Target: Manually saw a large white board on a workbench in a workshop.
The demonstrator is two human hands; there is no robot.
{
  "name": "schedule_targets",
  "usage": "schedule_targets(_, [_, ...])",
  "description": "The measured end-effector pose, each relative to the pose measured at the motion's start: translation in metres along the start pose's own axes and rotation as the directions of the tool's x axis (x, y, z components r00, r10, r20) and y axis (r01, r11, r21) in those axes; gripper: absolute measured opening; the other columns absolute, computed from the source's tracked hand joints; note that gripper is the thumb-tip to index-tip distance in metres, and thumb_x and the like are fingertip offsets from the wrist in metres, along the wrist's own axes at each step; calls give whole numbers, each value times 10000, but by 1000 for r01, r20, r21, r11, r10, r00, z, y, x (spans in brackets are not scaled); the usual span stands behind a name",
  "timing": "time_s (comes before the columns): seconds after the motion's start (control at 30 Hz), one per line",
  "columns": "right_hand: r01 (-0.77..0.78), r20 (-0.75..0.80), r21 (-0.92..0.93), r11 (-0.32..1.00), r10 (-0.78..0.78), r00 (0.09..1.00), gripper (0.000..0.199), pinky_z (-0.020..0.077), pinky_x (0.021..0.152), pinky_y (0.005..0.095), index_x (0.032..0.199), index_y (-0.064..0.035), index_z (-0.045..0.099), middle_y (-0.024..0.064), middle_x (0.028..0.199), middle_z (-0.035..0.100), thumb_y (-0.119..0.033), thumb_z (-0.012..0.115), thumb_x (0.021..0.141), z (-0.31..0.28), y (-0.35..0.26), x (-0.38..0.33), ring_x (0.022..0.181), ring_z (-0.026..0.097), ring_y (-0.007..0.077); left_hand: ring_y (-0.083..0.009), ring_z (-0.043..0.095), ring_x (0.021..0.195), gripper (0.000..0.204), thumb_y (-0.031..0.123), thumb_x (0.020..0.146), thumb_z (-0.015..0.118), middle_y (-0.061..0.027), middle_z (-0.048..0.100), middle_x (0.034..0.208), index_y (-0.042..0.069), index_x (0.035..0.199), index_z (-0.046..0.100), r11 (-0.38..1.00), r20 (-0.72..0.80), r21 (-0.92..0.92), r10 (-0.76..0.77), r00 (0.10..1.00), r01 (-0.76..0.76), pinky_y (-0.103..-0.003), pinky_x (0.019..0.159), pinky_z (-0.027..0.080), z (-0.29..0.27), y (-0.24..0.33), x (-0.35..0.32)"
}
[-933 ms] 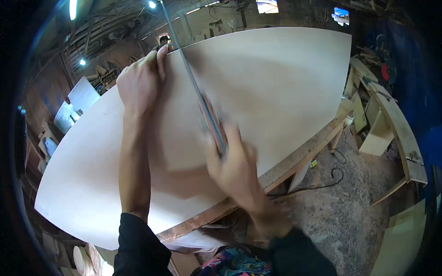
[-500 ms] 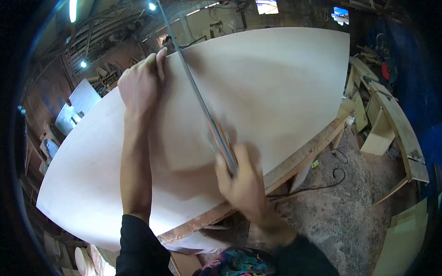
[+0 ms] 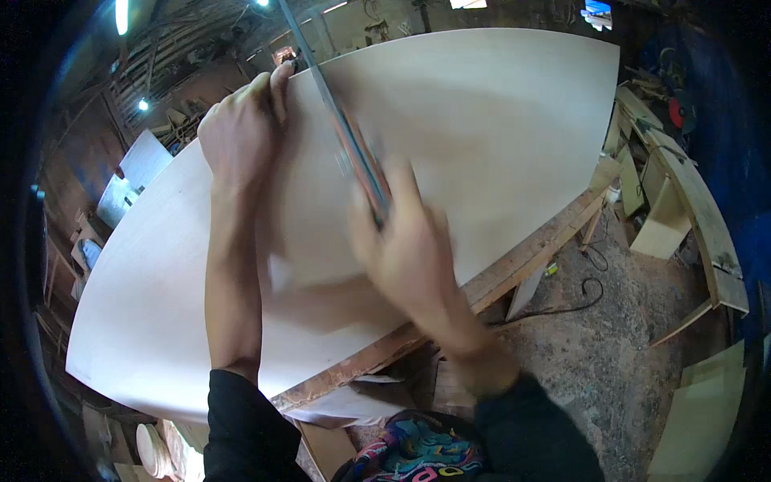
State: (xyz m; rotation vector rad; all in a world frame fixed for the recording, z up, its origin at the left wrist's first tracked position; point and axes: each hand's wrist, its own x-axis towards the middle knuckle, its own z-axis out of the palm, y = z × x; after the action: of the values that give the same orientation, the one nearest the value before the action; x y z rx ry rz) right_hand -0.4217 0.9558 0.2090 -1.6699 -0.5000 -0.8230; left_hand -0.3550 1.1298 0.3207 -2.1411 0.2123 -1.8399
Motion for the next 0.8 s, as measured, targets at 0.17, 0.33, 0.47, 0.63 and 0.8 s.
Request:
schedule_targets(0.17, [138, -46, 10, 990, -138, 989, 165, 437, 496, 505, 978, -41, 516, 213, 570, 537, -178, 595, 934, 1, 14, 14, 602, 598, 465, -291, 678, 592, 475, 404, 1020, 440, -123, 661, 624, 119, 711, 661, 1000, 46, 0, -18, 999, 18, -400, 561, 514, 1, 5, 7])
schedule_targets(0.33, [-166, 125, 45, 985, 159, 979, 305, 534, 625, 376, 1163, 5, 532, 209, 864, 674, -127, 655, 917, -28, 28, -111, 728, 705, 298, -323, 674, 606, 464, 397, 1020, 443, -142, 660, 638, 111, 725, 658, 999, 93, 7, -34, 995, 34, -420, 575, 518, 5, -9, -1])
schedule_targets(0.47, [-100, 14, 127, 987, 99, 995, 356, 546, 667, 376, 1218, 30, 544, 208, 918, 680, -111, 659, 912, -43, 19, -104, 780, 706, 267, -358, 664, 626, 441, 396, 1011, 462, -163, 650, 643, 91, 759, 657, 994, 180, -111, 13, 983, 7, -461, 620, 524, -3, -15, 3])
schedule_targets(0.63, [232, 58, -124, 965, -226, 972, 533, 546, 645, 403, 1412, 18, 465, 189, 946, 648, -23, 620, 903, -59, 19, -101, 733, 664, 292, -368, 670, 669, 446, 435, 999, 473, -182, 653, 670, 76, 817, 666, 974, 422, -204, 175, 889, -95, -466, 629, 528, -29, -26, 15])
schedule_targets(0.8, [153, 72, -182, 971, -142, 987, 528, 541, 617, 407, 1401, -29, 500, 171, 883, 644, 9, 616, 887, -65, -5, -106, 698, 643, 322, -352, 681, 654, 512, 484, 1005, 431, -163, 666, 666, 96, 787, 683, 998, 243, -56, 9, 970, 5, -446, 597, 539, -19, -10, 7])
